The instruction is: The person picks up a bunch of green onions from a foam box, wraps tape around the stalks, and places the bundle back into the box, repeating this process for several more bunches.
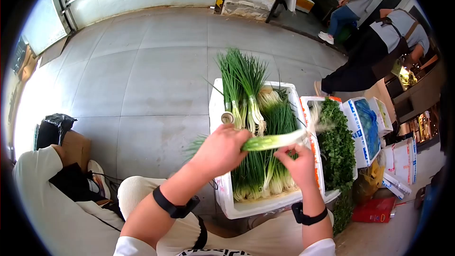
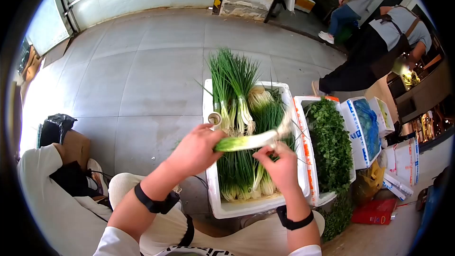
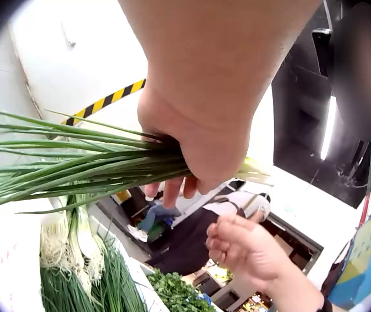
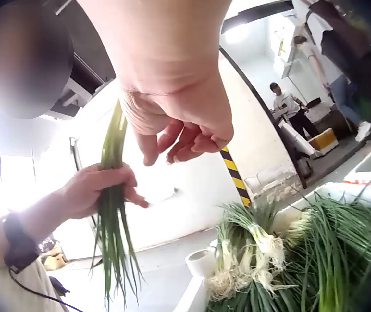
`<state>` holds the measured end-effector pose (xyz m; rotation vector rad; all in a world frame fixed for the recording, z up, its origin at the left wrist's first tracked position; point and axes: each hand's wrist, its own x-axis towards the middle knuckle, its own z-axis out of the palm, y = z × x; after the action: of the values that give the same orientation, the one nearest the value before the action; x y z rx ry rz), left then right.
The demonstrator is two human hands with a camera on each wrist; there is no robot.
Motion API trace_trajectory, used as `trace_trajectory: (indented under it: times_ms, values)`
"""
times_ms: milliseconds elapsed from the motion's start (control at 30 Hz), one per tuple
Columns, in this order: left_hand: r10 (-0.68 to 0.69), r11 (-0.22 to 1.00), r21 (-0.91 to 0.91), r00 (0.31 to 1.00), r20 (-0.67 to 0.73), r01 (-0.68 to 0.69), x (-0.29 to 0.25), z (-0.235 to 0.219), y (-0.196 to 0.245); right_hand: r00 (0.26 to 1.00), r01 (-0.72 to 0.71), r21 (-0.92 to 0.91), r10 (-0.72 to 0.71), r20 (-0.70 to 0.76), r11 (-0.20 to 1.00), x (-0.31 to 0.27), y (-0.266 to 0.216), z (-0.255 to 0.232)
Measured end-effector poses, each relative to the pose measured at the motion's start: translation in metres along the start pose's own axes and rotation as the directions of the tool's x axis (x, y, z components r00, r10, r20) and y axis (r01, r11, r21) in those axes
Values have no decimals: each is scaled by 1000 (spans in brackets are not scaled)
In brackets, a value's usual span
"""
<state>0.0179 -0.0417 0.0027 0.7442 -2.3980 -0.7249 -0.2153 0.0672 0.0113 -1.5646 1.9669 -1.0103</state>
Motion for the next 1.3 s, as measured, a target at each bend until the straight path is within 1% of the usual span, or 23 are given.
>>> trace_trajectory:
  times_ms: [33,100,167,200,233,300,333,367,433,467,500,633,700,767,833,900,967,1033,1133,1167,1200,1267,1300]
  values:
    - [-58,998,18,998,-29,59,0,-8,-6,1000,10,70,-8,-19,997,9,8,4]
    - [-62,998,4,984,-167,63,0,-21,-19,999,20,-101,-25,-46,995,25,27,7]
    - [-268,963,-80,931,-247,256,5,-43,-12,995,104,-214,-103,14,971,36,36,12]
    - [-300,953,-58,906,-300,296,6,-46,-19,999,53,-252,-53,7,966,38,60,22]
    - [-303,949,-26,890,-341,313,7,-49,-24,985,-85,-334,128,111,939,39,52,23]
    - [-373,927,-57,905,-203,369,11,-61,-36,879,-266,-359,378,291,895,46,50,25]
    - [-374,927,-59,905,-203,370,10,-61,-42,845,-342,-216,400,355,915,48,49,26]
    - [-309,947,-6,909,-280,320,9,-59,-49,843,-343,-219,402,357,914,47,52,29]
    - [-246,958,51,902,-354,282,8,-58,-55,964,-31,-521,163,209,853,47,56,41]
    - [-164,952,167,886,-435,258,7,-57,-56,955,31,-606,155,252,795,51,58,41]
    - [-72,927,285,862,-502,243,6,-57,-56,982,103,-684,34,185,722,49,56,50]
    - [-101,905,306,849,-518,295,4,-67,-55,965,256,-615,-160,208,745,69,35,68]
    - [-224,964,47,890,-398,263,2,-73,-55,950,310,-613,-258,176,726,81,29,87]
    - [-264,946,87,900,-346,311,1,-72,-55,908,397,-610,-391,151,686,90,17,107]
    - [-332,940,-24,891,-309,341,-2,-73,-50,907,416,-567,-367,204,711,100,9,124]
    - [-335,934,19,890,-311,358,-4,-69,-51,902,433,-527,-349,256,731,106,6,138]
    - [-433,899,-57,865,-254,433,-3,-71,-45,887,458,-575,-301,351,678,111,12,154]
    - [-454,890,-70,856,-246,451,-5,-71,-46,889,455,-572,-308,340,683,110,21,166]
    - [-355,929,-7,887,-294,369,-8,-63,-57,898,440,-653,-314,309,617,113,38,179]
    - [-228,960,71,903,-363,271,-8,-58,-65,900,437,-655,-314,304,617,113,45,178]
    - [-93,973,155,902,-421,172,-8,-56,-69,913,407,-574,-311,263,711,112,44,175]
    - [-88,980,123,902,-423,154,-8,-56,-73,930,366,-363,-329,162,857,109,43,164]
    - [-92,986,89,900,-426,143,-7,-56,-73,932,361,-366,-326,155,858,103,31,151]
